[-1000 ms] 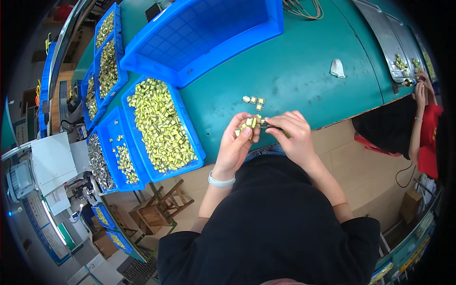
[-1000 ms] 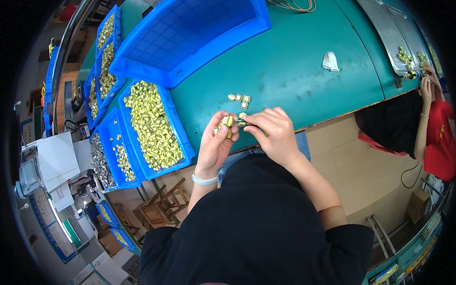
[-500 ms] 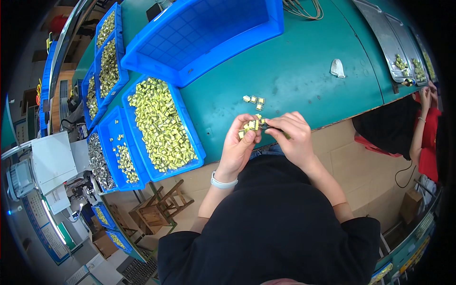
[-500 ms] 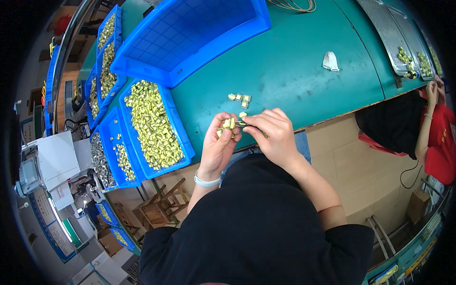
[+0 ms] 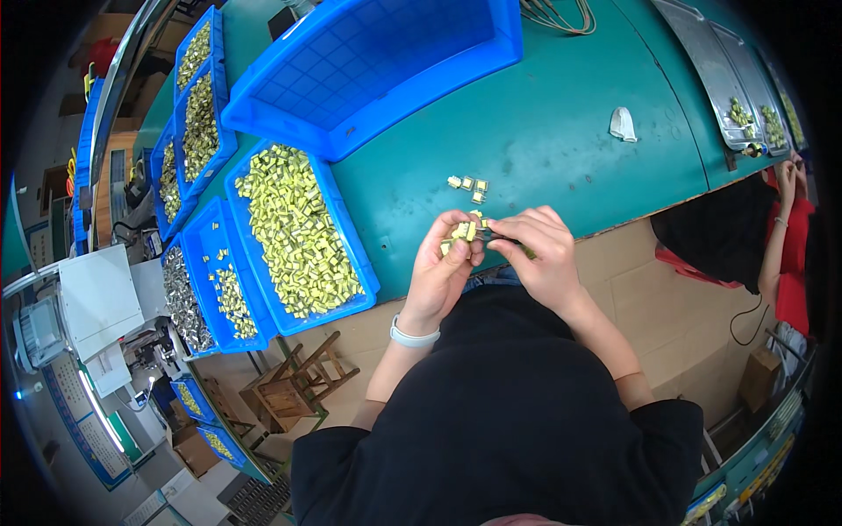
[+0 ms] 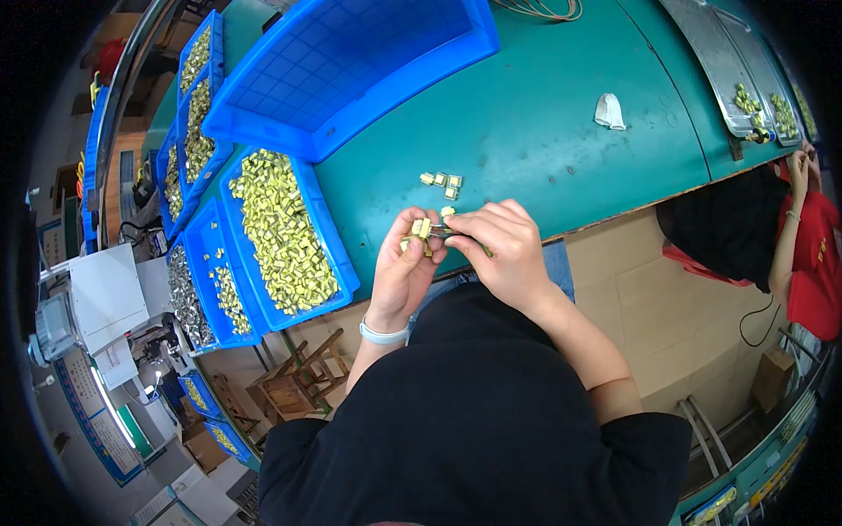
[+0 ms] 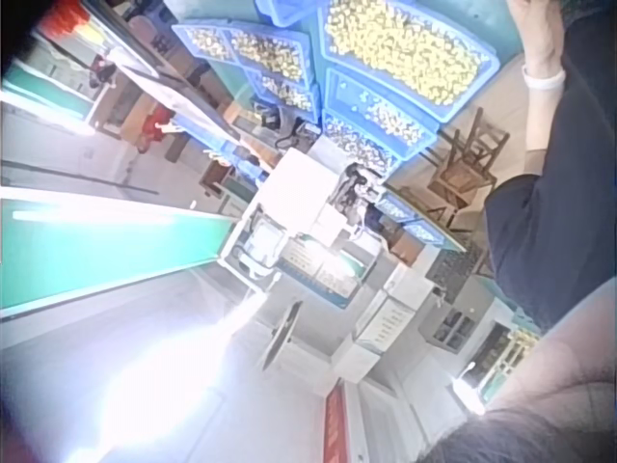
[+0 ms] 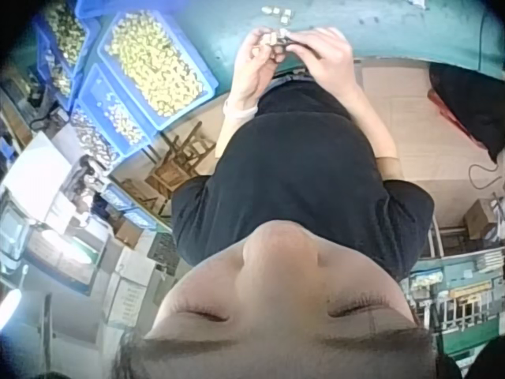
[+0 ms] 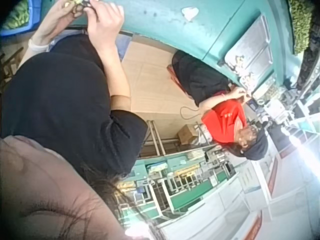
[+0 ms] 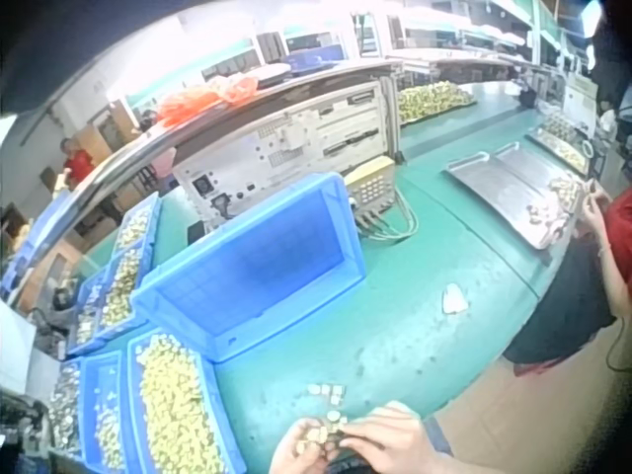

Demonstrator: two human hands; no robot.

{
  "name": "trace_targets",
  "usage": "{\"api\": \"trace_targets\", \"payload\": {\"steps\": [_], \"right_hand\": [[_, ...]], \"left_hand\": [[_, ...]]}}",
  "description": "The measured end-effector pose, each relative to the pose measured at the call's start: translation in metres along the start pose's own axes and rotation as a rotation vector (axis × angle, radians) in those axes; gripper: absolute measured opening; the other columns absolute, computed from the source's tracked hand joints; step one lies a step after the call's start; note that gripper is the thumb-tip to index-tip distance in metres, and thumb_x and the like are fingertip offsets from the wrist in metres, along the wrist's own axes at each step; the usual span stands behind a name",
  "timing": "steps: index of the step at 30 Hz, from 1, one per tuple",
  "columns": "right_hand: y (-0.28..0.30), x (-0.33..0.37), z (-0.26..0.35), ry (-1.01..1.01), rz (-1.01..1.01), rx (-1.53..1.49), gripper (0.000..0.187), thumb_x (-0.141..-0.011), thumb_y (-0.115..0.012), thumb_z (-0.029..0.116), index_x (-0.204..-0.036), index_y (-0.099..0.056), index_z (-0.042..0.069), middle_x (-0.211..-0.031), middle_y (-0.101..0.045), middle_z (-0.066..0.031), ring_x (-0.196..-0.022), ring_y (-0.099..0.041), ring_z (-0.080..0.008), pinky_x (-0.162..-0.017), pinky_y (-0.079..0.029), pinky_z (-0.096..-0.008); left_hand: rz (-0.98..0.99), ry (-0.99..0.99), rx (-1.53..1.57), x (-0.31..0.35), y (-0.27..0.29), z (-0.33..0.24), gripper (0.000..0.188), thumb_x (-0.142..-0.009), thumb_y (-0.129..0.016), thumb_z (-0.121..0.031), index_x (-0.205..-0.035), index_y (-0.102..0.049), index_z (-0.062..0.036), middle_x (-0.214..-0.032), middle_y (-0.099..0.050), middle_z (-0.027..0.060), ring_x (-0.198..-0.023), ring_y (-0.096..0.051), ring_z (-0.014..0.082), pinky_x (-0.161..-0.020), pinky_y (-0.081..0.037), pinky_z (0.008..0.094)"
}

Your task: The person picks up small electronic components from the table by hand, trims their leads using pliers, and places them back onto the table.

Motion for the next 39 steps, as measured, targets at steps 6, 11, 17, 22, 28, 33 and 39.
{"api": "trace_targets", "payload": {"steps": [6, 11, 17, 22, 28, 33, 39], "right_hand": [[0.0036, -0.0036, 0.0041, 0.014, 0.0, -0.002, 0.02, -0.076, -0.081, 0.005, -0.094, -0.074, 0.0, -0.087, -0.075, -0.0095, -0.073, -0.067, -0.0231, -0.072, -0.046, -0.0353], [0.0052, -0.0061, 0.0036, 0.02, 0.054, -0.012, 0.019, -0.077, -0.08, 0.005, -0.094, -0.074, 0.0, -0.088, -0.075, -0.0091, -0.074, -0.067, -0.0224, -0.073, -0.045, -0.035], [0.0047, -0.0067, 0.005, 0.05, 0.084, -0.011, 0.018, -0.077, -0.079, 0.004, -0.095, -0.074, 0.0, -0.086, -0.075, -0.0082, -0.074, -0.067, -0.0216, -0.073, -0.044, -0.0346], [0.0035, -0.0064, 0.0069, 0.069, 0.076, -0.008, 0.018, -0.078, -0.079, 0.004, -0.095, -0.075, 0.001, -0.085, -0.075, -0.0071, -0.073, -0.067, -0.0207, -0.071, -0.043, -0.0343], [0.0034, -0.006, 0.0076, 0.081, 0.075, 0.025, 0.017, -0.079, -0.078, 0.004, -0.095, -0.075, 0.002, -0.083, -0.074, -0.0062, -0.071, -0.066, -0.0197, -0.07, -0.042, -0.0342], [0.004, -0.0072, 0.0091, 0.095, 0.066, 0.03, 0.017, -0.078, -0.079, 0.004, -0.094, -0.075, 0.002, -0.081, -0.073, -0.006, -0.071, -0.066, -0.0194, -0.069, -0.041, -0.0342], [0.0039, -0.0077, 0.0085, 0.089, 0.073, 0.016, 0.017, -0.077, -0.079, 0.003, -0.093, -0.074, 0.002, -0.08, -0.073, -0.0066, -0.07, -0.066, -0.0201, -0.069, -0.041, -0.0341]], "left_hand": [[0.003, 0.079, 0.061, 0.0011, 0.0024, -0.0016, 0.034, -0.109, -0.048, -0.034, -0.124, -0.052, -0.0035, -0.1, -0.057, 0.0053, -0.083, -0.049, 0.0121, -0.072, -0.041, 0.0274], [-0.035, 0.146, 0.008, 0.0021, 0.0028, -0.0025, 0.041, -0.111, -0.038, -0.042, -0.116, -0.054, -0.0048, -0.089, -0.054, 0.0036, -0.072, -0.044, 0.0109, -0.064, -0.036, 0.0259], [0.002, 0.163, -0.035, 0.0026, 0.0023, -0.0035, 0.043, -0.111, -0.034, -0.044, -0.109, -0.054, -0.0062, -0.084, -0.051, 0.0025, -0.068, -0.042, 0.0099, -0.061, -0.035, 0.0252], [0.031, 0.174, 0.015, 0.0034, 0.0066, -0.0015, 0.037, -0.111, -0.038, -0.039, -0.109, -0.054, -0.0052, -0.085, -0.051, 0.0035, -0.07, -0.046, 0.0109, -0.062, -0.037, 0.0255], [-0.018, 0.19, -0.047, 0.0038, -0.0007, -0.0029, 0.042, -0.111, -0.036, -0.045, -0.107, -0.054, -0.0068, -0.083, -0.049, 0.0016, -0.067, -0.041, 0.0092, -0.061, -0.034, 0.0243], [0.005, 0.189, 0.016, 0.0044, 0.0059, -0.0007, 0.04, -0.111, -0.037, -0.042, -0.108, -0.054, -0.0059, -0.083, -0.049, 0.0023, -0.067, -0.043, 0.0099, -0.06, -0.035, 0.0248], [0.039, 0.186, 0.065, 0.0045, 0.0071, -0.0016, 0.038, -0.112, -0.037, -0.039, -0.107, -0.053, -0.0053, -0.082, -0.048, 0.0029, -0.067, -0.043, 0.0105, -0.06, -0.036, 0.0249]]}}
Point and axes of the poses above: each hand's wrist, its own x-axis away from the middle knuckle, its own y-axis out of the back of the hand, z = x × y, the point moved 2 cm from there along -x, towards the middle knuckle
